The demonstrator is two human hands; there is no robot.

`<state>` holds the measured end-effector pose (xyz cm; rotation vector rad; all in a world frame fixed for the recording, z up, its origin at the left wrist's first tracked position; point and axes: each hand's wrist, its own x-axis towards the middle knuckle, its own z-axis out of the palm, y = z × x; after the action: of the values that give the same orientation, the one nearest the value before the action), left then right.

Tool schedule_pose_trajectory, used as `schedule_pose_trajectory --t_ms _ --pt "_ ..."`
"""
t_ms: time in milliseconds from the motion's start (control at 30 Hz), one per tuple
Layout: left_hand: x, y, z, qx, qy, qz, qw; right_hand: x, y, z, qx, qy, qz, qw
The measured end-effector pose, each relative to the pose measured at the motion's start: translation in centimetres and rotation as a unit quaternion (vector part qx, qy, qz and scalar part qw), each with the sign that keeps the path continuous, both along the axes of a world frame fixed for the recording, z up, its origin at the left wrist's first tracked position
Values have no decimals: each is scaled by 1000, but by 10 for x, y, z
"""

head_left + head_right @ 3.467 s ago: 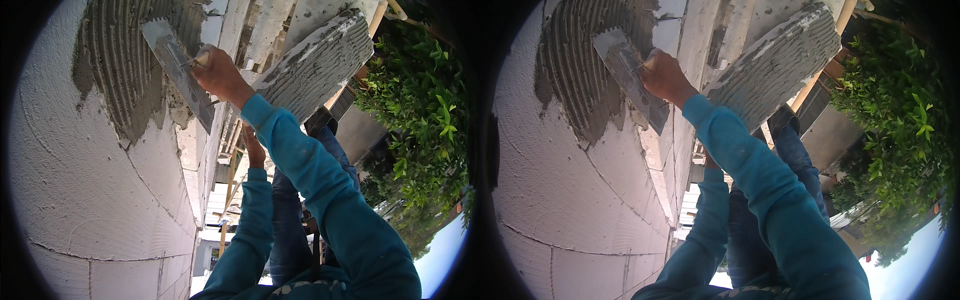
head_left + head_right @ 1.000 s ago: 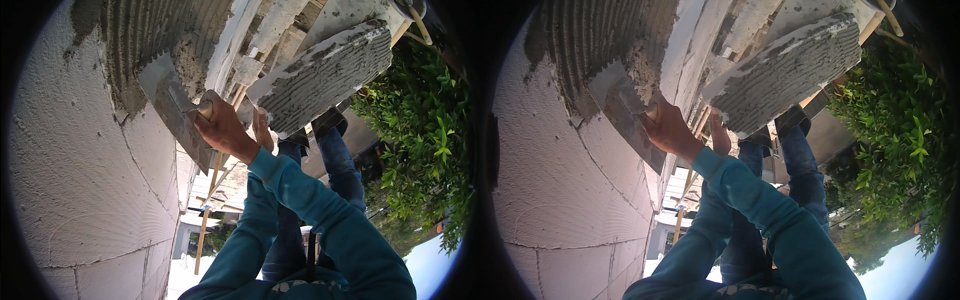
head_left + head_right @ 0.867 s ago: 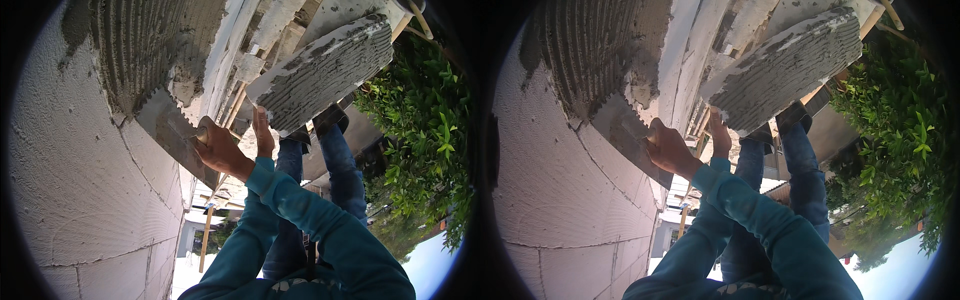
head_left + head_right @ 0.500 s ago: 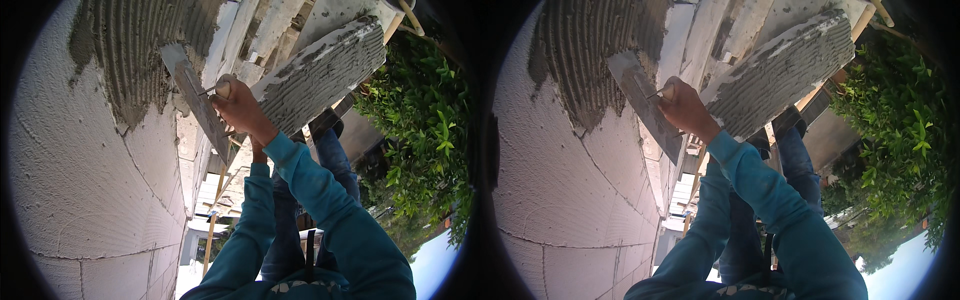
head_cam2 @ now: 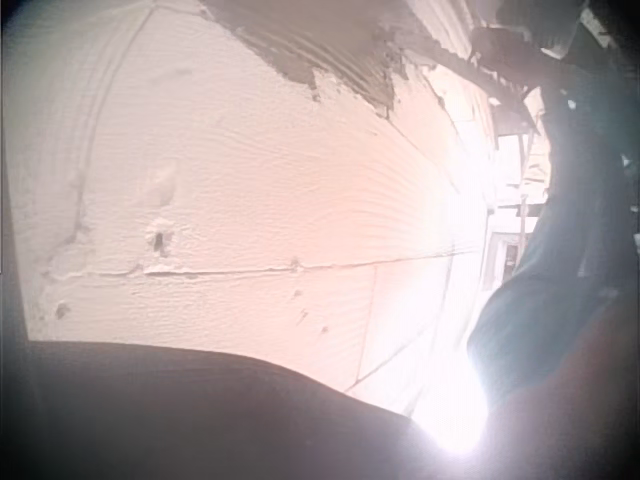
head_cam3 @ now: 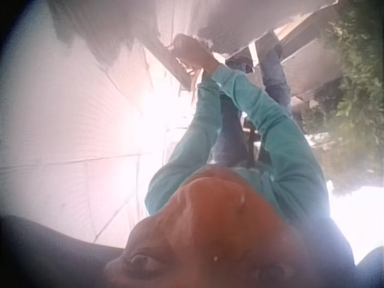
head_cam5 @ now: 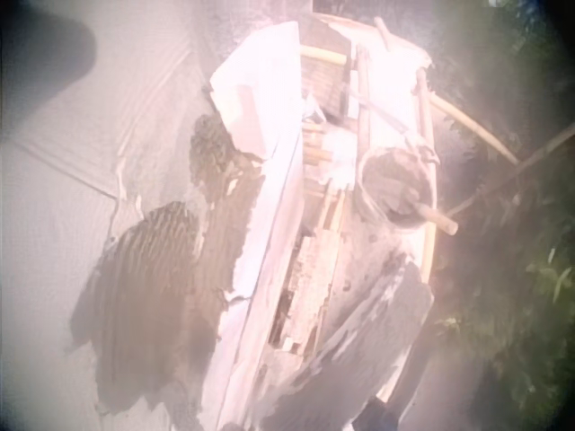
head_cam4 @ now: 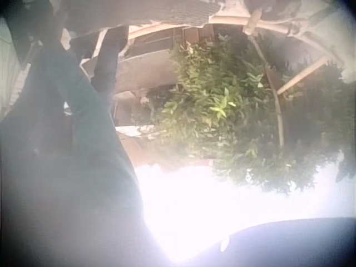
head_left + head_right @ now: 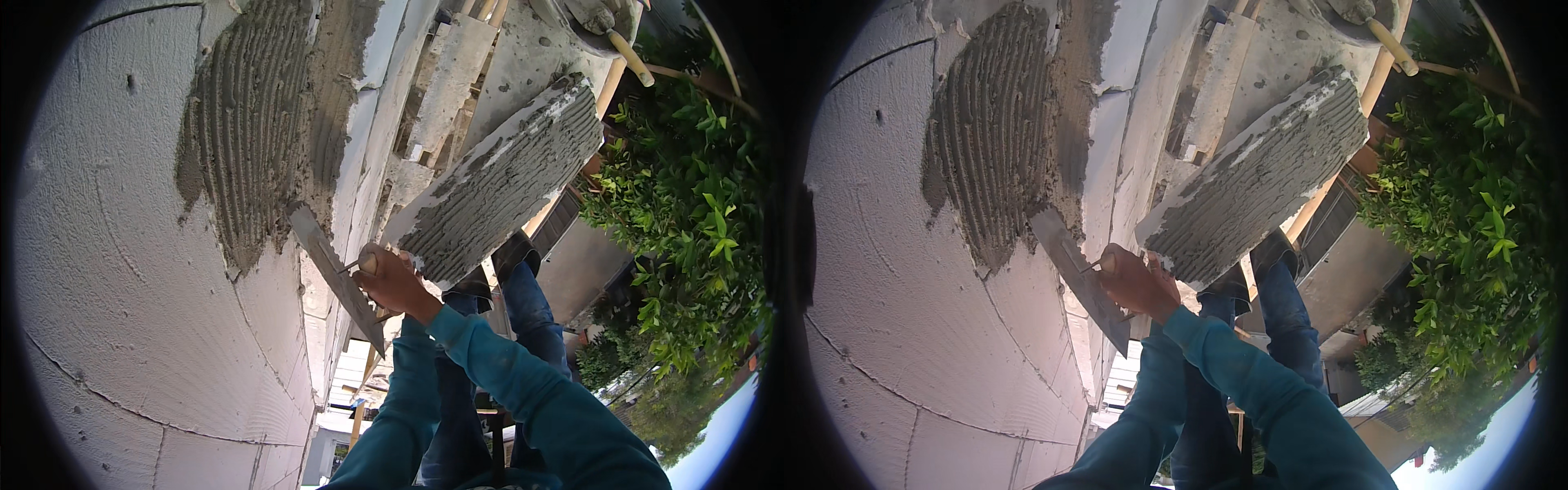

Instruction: The person applies cement to a wall using a trowel, then positions and presses a white rectangular tile into the cement. The person repeats this process, applying cement and placing additional tiles on the wall.

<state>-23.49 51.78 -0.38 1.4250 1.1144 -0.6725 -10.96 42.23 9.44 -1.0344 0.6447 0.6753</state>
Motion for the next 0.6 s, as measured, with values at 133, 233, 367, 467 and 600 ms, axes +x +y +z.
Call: schedule_pose_trajectory --t_ms 133,233,367,467,600 --pt "4 1 2 -1 -24 -38 999 54 -98 -25 86 24 -159 983" --pt "11 -2 9 -25 -49 -30 998 113 -158 -34 124 -8 -237 964" --pt "18 -6 21 -58 -44 -33 997 181 -202 -32 93 -53 -250 962" --pt "22 -10 25 -24 -28 -45 998 219 -212 -30 45 -102 -248 962" --pt "24 -13 31 -22 -10 -41 999 245 -193 -31 -6 -133 -286 949"
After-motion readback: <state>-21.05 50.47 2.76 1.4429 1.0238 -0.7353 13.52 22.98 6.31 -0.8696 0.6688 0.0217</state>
